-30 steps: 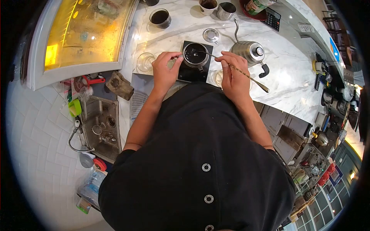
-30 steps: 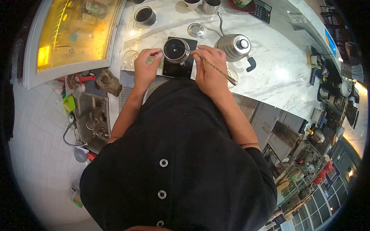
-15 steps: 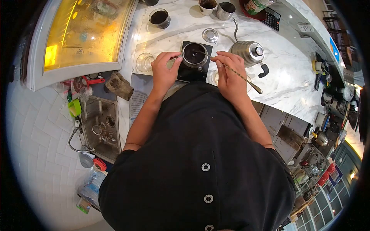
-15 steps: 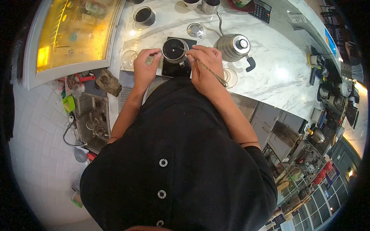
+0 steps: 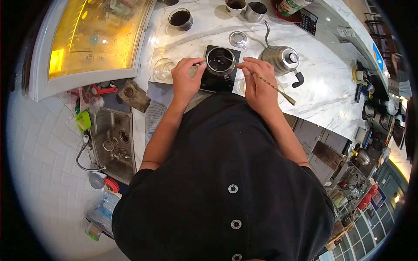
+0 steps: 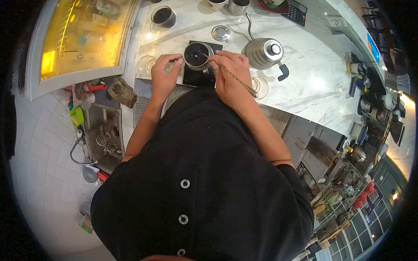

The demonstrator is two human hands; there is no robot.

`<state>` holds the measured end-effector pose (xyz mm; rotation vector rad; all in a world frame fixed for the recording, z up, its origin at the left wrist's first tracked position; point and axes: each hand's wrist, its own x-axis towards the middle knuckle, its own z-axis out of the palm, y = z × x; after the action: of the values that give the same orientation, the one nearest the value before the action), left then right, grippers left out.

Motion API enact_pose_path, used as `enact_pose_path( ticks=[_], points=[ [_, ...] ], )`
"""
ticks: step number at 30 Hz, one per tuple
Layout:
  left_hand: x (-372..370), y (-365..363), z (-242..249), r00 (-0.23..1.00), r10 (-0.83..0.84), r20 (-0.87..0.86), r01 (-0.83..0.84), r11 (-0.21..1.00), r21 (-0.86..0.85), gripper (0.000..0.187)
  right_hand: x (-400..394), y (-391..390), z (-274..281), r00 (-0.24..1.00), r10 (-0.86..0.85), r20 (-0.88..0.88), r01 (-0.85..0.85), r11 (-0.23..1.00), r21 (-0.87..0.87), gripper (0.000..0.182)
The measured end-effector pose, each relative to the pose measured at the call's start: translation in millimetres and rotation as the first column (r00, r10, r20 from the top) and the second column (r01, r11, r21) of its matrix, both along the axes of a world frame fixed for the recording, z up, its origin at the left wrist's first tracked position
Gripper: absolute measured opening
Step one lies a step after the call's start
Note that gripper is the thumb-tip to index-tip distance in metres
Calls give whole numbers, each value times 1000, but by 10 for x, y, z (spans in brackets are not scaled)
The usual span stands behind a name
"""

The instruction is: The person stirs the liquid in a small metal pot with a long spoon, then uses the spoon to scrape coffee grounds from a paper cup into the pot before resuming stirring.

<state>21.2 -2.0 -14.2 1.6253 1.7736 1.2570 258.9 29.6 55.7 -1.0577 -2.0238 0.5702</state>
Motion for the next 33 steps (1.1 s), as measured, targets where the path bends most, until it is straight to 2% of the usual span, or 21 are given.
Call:
enact_pose_path(
  ticks=[6,11,13,23,26,33],
  points=[
    [-9,-17,-14,1000,5,25,-5,1000,-17,17,71,31,-52,998,-64,19,64,998,3,12],
    [-8,-4,9,1000,-5,25,4,1000,5,15,42,1,-16,999,-51,6,51,998,-23,12],
    [-10,2,21,1000,-10,20,10,1000,3,15,-22,4,-3,1000,5,18,-5,1000,-10,12],
    [-26,-4,7,1000,-11,20,11,1000,-9,15,56,-22,5,999,-42,21,43,999,-31,12],
    [-26,-1,15,1000,-5,6,5,1000,-11,16,26,-16,12,1000,14,26,-14,1000,4,12],
    [-28,-19,-13,1000,-1,31,1,1000,7,16,88,-12,21,998,-38,41,38,999,-19,11]
  ],
)
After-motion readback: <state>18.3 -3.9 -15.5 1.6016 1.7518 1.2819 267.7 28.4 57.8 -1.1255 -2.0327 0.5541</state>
